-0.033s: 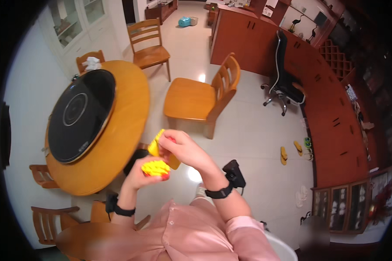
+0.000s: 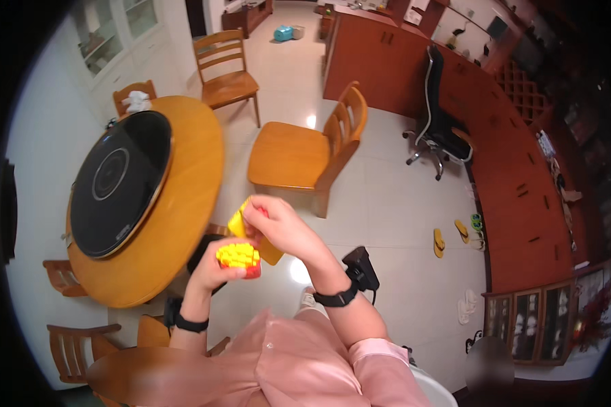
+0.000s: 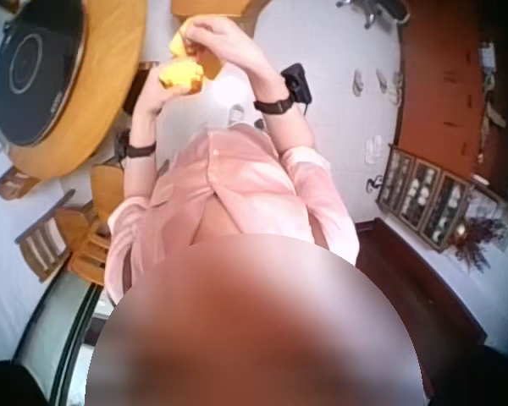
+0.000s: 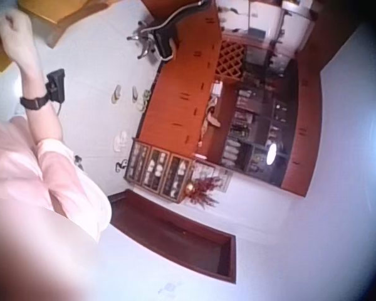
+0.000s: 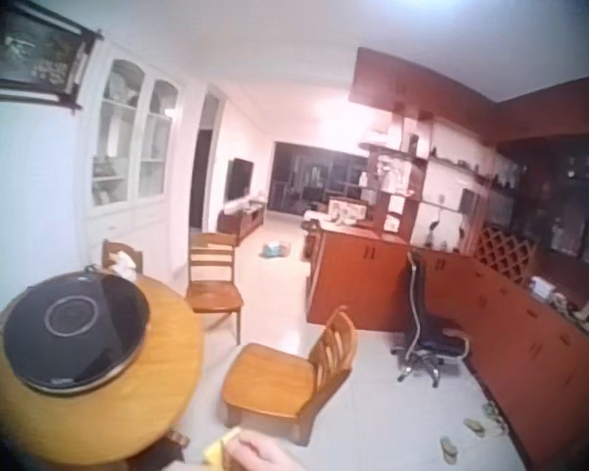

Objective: The recorder manipulates and assembles various plastic toy sets, including a blue car, french fries toy, and a transformable robot bus.

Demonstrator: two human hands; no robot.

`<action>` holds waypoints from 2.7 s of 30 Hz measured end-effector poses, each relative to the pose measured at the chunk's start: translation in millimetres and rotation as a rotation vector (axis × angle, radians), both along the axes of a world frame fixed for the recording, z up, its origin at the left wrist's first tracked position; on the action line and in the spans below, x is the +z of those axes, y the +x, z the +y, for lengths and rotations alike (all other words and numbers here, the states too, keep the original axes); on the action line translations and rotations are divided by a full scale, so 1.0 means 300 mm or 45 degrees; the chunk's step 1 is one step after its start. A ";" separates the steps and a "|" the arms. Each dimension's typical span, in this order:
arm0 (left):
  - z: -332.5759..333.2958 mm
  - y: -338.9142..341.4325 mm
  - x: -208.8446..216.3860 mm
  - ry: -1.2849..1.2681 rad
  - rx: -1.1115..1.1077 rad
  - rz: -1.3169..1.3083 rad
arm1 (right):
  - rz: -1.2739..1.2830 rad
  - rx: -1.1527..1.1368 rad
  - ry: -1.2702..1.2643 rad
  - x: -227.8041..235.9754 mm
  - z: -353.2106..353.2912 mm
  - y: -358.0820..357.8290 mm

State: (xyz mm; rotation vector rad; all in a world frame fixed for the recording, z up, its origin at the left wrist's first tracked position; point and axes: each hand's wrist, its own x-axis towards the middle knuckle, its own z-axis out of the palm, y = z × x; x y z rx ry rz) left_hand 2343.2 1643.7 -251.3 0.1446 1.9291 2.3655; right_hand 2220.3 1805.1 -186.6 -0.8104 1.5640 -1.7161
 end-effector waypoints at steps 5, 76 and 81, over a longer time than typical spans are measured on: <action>0.229 -0.403 0.016 0.157 -0.133 -0.057 | 0.708 -0.379 0.448 0.052 0.258 -0.329; -1.139 -4.355 -0.008 0.048 1.839 0.081 | 0.041 1.062 -0.316 -0.174 -1.812 -4.613; -1.579 -4.704 0.061 0.030 1.555 0.069 | -0.191 0.892 -0.293 -0.105 -2.117 -5.002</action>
